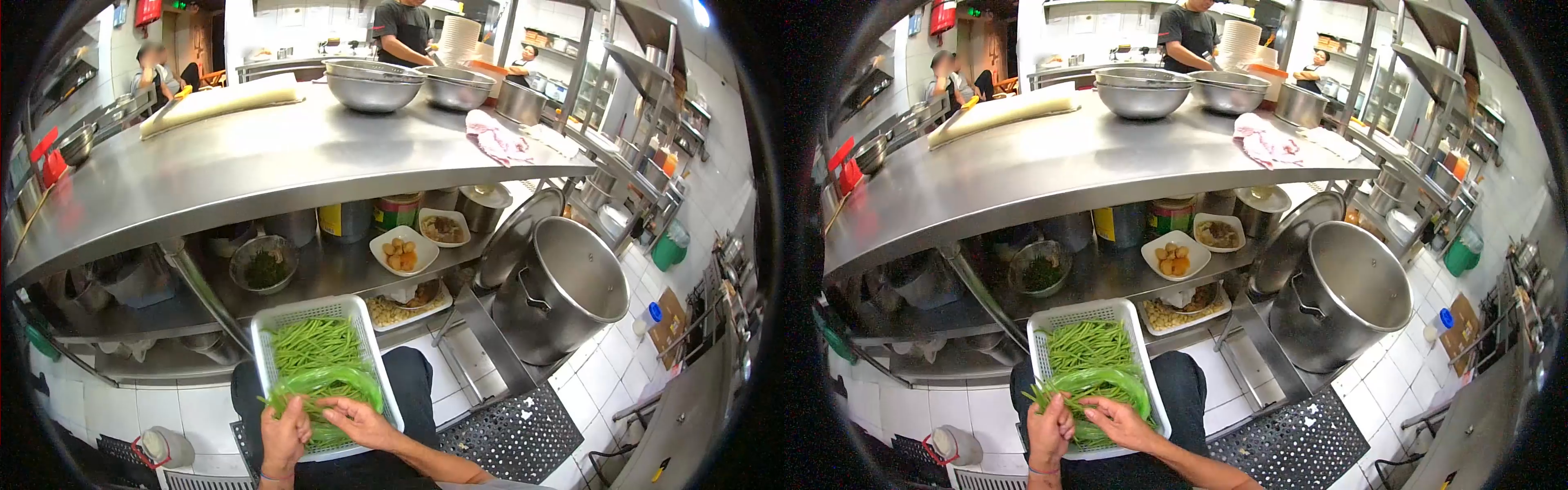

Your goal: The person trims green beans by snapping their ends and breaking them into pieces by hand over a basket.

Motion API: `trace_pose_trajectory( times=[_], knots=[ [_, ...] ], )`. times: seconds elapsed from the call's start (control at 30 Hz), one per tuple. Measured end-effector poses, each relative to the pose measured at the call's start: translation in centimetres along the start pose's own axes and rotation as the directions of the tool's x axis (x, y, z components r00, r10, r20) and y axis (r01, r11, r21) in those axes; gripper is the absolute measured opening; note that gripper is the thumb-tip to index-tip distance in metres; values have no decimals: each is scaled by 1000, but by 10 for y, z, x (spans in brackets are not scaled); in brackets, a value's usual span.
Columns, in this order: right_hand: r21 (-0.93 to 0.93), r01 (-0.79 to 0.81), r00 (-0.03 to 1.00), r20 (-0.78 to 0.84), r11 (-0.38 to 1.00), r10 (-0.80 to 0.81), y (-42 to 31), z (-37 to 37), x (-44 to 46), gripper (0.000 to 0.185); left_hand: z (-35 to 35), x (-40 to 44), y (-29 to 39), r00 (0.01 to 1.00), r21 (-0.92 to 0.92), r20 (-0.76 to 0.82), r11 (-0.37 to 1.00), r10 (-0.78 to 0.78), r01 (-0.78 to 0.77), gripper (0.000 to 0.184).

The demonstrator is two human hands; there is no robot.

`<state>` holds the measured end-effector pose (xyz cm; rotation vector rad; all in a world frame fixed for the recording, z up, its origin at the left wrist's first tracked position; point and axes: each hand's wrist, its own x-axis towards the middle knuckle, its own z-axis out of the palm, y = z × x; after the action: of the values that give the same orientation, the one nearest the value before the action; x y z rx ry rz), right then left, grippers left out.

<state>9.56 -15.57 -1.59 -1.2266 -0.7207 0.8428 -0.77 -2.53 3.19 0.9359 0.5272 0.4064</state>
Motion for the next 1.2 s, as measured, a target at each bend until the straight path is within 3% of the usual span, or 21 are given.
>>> trace_pose_trajectory(
  times=[0.07,0.2,0.33,0.37,0.47,0.57,0.7,0.87,0.93,0.97,1.07,1.17,1.2],
  knots=[
    [46,-45,996,80,998,41,-2,3,-4,35,-2,-3,6,1000,-60,-21,998,5,-6,23],
    [-153,-241,962,97,959,257,-8,2,-8,35,-7,-1,10,999,-105,-31,994,13,-16,23],
    [-30,-83,994,71,996,85,8,5,-9,32,-18,-4,13,998,-150,-52,988,24,-32,23],
    [-37,-162,983,79,986,165,8,1,-11,31,-18,-4,13,998,-151,-59,988,27,-36,23],
    [-213,-146,984,68,966,164,20,-6,-10,30,-13,-3,12,997,-116,-66,992,33,-41,23],
    [-165,-96,992,64,982,107,23,-6,-10,29,-12,-1,6,996,-62,-67,997,51,-55,25],
    [-271,-6,1000,-21,962,0,22,-5,-7,24,-8,-2,1,996,16,-51,997,70,-70,27],
    [-512,-21,988,-144,859,-62,16,-10,-8,16,-10,-6,-2,992,211,7,970,126,-124,25],
    [-502,-19,979,-186,864,-87,10,-11,-7,15,-12,-11,-4,990,307,69,942,120,-135,25],
    [-499,-19,973,-209,866,-99,8,-11,-8,14,-12,-11,-7,984,300,124,941,124,-156,23],
    [-532,48,931,-283,845,-232,13,-12,-6,15,-14,-25,2,994,88,103,996,-25,16,22],
    [-386,0,927,-347,922,-145,28,-29,-5,12,-16,-34,10,958,78,251,984,136,-160,24],
    [-53,-32,952,-306,998,15,25,-35,-7,12,-14,-34,11,960,65,237,984,147,-167,27]
  ],
)
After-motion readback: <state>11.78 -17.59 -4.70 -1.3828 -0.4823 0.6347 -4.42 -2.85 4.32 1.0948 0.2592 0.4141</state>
